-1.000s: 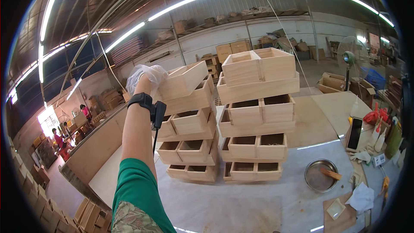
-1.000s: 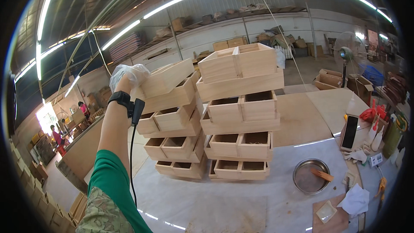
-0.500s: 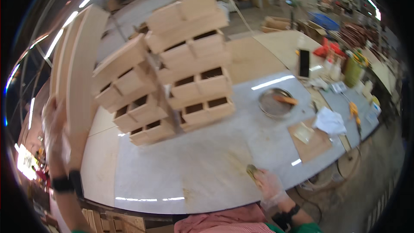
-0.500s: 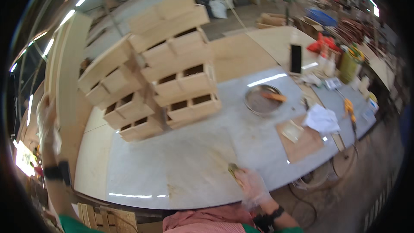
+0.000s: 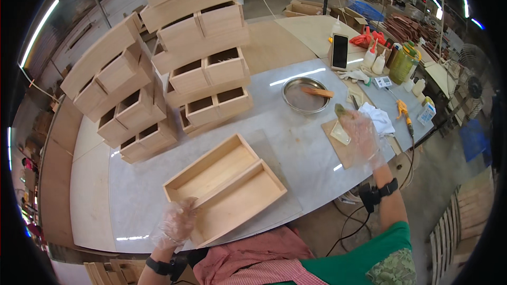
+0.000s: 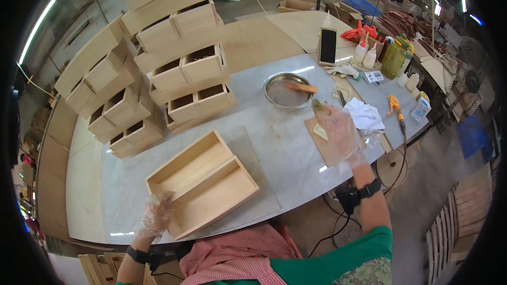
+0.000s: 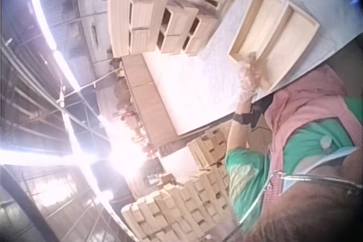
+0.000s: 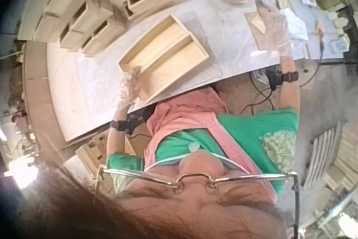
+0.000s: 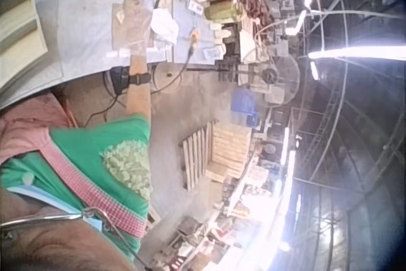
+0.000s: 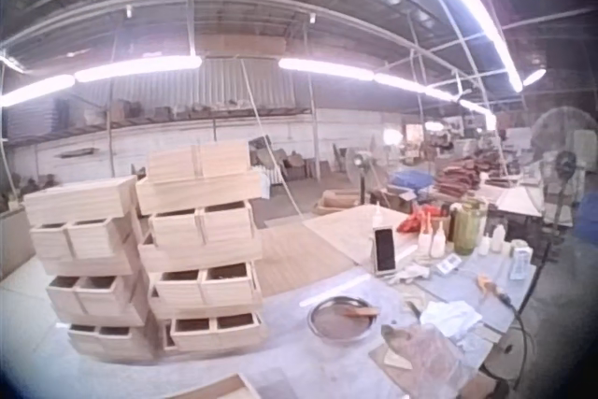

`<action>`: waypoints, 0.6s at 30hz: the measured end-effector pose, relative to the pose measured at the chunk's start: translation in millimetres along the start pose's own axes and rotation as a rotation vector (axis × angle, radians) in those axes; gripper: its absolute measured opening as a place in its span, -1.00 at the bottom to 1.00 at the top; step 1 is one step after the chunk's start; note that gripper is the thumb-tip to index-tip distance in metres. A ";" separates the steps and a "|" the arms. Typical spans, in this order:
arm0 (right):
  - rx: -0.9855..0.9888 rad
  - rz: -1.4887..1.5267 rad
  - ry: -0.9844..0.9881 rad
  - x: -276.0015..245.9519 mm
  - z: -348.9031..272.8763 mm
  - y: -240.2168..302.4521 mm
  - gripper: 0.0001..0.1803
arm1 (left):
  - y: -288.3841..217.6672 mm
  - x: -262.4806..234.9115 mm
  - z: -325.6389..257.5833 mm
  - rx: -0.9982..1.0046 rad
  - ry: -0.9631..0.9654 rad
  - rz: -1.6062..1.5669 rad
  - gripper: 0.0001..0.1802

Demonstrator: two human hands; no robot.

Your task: The person is applying a finish and polishing a series of small wooden divided boxes at a factory workbench.

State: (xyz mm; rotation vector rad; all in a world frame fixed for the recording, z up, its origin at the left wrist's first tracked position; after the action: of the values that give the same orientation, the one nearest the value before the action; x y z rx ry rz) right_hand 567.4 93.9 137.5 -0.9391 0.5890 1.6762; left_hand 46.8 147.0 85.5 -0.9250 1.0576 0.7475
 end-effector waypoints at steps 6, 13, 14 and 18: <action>0.670 0.714 -0.015 98.3 16.0 -97.3 -0.68 | -13.3 18.6 10.2 0.045 0.038 -0.012 -0.66; 0.397 0.294 0.014 127.7 75.2 -83.7 -0.66 | -3.2 16.4 4.3 -0.158 0.025 0.063 -0.64; 0.428 0.247 0.110 135.0 77.6 -82.7 -0.68 | -1.0 17.4 3.5 -0.175 0.018 0.028 -0.65; 0.388 0.114 0.299 150.5 87.4 -79.5 -0.72 | 4.4 27.4 0.1 -0.184 0.092 -0.031 -0.65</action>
State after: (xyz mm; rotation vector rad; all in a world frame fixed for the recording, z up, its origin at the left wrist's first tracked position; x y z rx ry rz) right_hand 600.5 269.6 69.4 -0.8862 1.1430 1.4544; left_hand 51.9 151.1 58.5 -1.1400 1.0641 0.7920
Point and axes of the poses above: each hand's wrist, its own z-axis towards the middle knuckle, its own x-axis out of the palm, y = z × x, the point moved 9 cm from there along z, towards the middle knuckle, and after that the axes turned 13 degrees about -x, right-handed, at the moved point
